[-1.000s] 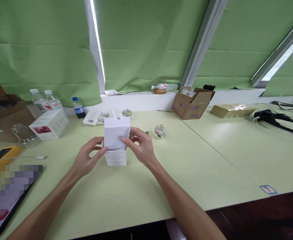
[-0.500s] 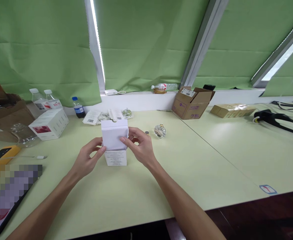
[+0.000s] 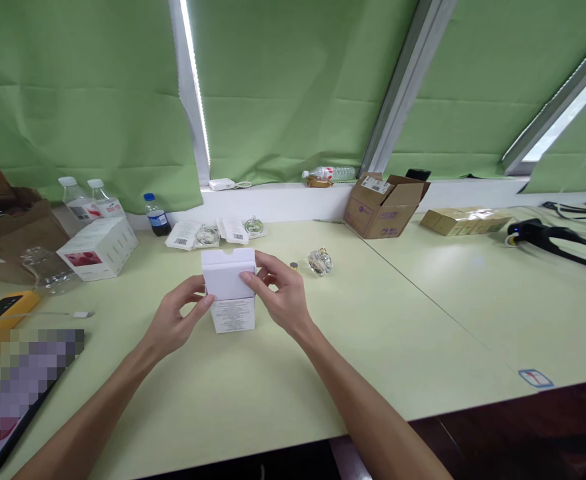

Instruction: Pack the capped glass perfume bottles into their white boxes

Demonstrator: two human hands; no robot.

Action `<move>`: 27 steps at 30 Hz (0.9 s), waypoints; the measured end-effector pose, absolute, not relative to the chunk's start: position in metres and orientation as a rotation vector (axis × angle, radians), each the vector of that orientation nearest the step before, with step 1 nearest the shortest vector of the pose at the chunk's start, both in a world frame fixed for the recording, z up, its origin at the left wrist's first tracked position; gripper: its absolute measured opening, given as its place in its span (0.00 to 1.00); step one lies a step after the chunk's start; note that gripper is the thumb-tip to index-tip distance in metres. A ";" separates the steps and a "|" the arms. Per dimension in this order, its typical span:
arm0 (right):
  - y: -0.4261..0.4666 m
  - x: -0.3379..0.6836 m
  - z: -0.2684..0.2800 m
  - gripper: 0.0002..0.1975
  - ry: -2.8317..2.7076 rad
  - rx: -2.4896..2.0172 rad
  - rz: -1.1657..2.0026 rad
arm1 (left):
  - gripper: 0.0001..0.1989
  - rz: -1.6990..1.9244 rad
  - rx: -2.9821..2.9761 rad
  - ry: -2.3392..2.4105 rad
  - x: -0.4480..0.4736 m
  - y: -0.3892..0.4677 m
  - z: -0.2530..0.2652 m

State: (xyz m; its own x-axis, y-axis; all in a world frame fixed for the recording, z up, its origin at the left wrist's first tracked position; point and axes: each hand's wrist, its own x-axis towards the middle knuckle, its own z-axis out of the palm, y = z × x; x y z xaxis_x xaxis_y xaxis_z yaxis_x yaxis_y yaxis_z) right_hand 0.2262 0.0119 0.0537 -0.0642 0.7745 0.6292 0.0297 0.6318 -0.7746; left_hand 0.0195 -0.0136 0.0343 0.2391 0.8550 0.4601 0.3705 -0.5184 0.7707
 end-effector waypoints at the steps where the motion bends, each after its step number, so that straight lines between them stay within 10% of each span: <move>1: 0.012 0.226 0.054 0.13 -1.525 -0.690 0.684 | 0.17 1.238 2.003 1.118 0.020 -0.013 0.034; 27: 0.006 0.226 0.057 0.04 -1.653 -0.687 0.645 | 0.17 1.255 1.970 1.140 0.024 -0.015 0.037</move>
